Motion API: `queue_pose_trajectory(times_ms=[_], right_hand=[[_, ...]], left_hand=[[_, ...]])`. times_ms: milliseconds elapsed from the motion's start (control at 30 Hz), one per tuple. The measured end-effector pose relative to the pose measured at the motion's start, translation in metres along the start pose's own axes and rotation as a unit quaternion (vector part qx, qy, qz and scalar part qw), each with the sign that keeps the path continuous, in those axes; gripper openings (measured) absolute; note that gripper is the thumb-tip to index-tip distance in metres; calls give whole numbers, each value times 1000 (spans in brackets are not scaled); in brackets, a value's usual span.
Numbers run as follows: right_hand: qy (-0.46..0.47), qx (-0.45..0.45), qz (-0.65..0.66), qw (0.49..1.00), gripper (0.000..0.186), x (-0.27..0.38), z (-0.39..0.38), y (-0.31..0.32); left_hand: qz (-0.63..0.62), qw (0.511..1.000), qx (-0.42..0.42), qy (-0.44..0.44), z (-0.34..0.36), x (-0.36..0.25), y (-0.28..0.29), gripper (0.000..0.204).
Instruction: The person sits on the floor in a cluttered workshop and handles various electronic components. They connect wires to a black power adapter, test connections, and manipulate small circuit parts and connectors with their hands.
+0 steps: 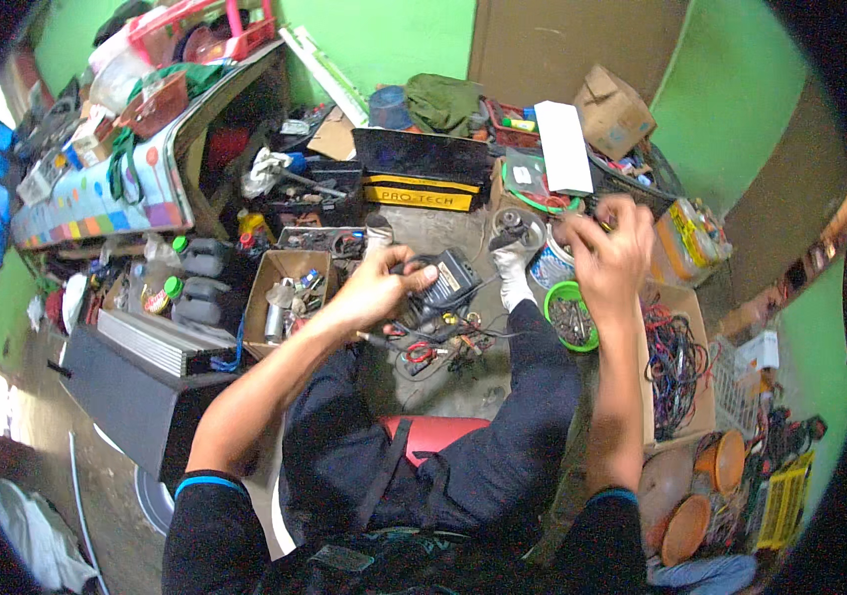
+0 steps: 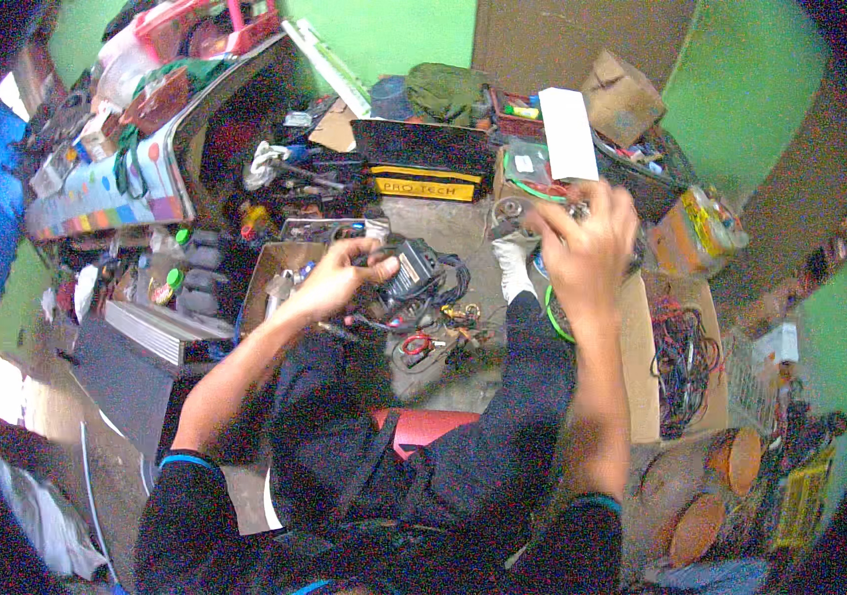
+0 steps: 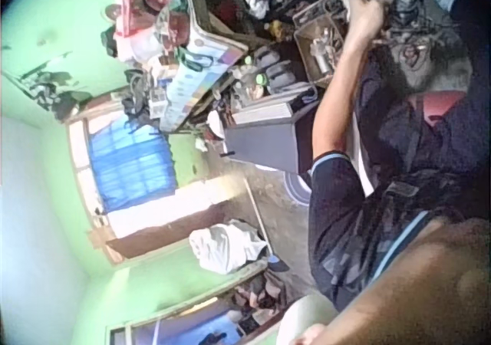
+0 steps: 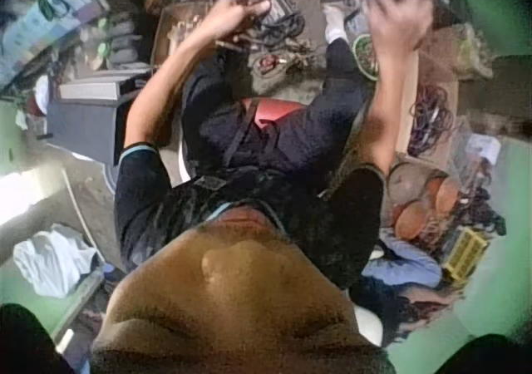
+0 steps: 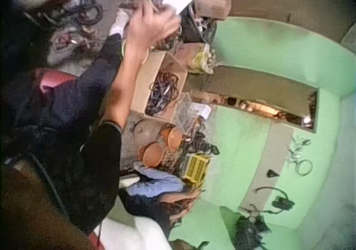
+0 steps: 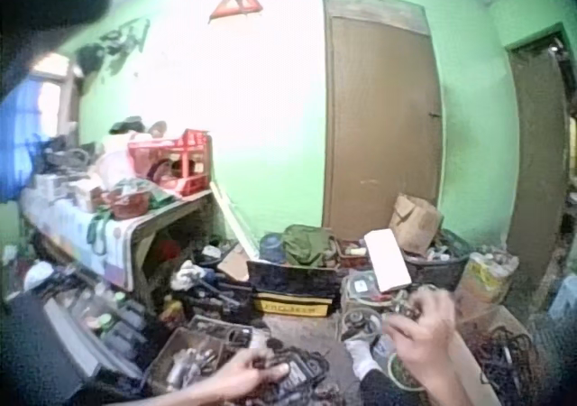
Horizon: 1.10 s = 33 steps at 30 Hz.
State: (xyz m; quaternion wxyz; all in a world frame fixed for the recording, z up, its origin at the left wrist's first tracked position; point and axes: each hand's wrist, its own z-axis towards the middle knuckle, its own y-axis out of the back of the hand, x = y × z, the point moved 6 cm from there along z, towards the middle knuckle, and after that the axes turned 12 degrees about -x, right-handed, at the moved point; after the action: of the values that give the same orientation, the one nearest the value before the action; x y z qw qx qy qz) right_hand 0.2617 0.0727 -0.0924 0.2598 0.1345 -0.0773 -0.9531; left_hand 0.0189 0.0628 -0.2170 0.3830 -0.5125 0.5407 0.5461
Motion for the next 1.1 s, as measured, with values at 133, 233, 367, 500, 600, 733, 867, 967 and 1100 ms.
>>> queue_pose_trajectory(times_ms=[133, 233, 367, 500, 600, 733, 867, 967, 1100], right_hand=[[-51, 7, 103, 993, 15, 19, 24, -44], [-79, 34, 256, 963, 24, 8, 20, -74], [-89, 329, 295, 893, 29, 18, -37, -124], [-201, 292, 192, 915, 38, 17, -47, -95], [-307, 70, 257, 914, 17, 36, -37, -41], [-423, 248, 435, 755, 24, 69, -95, -38], [-499, 239, 581, 597, 47, 72, -121, -47], [-410, 240, 596, 647, 50, 78, -93, -44], [-472, 271, 589, 598, 56, 92, -100, -55]], left_hand=[[-94, 989, 93, 68, -15, 5, -28, 23], [-19, 985, 161, 58, -26, -5, -44, 19], [-242, 943, 174, 146, -35, 2, -42, 12], [-410, 883, 90, 209, -29, 11, -39, 13], [-433, 868, -27, 242, -26, 25, -31, 15], [-490, 833, -14, 257, -16, 40, -41, 16], [-445, 864, -11, 234, -24, 21, -56, 14], [-444, 879, -20, 173, -23, 19, -52, 13], [-435, 892, 3, 128, -23, 10, -45, 13]])
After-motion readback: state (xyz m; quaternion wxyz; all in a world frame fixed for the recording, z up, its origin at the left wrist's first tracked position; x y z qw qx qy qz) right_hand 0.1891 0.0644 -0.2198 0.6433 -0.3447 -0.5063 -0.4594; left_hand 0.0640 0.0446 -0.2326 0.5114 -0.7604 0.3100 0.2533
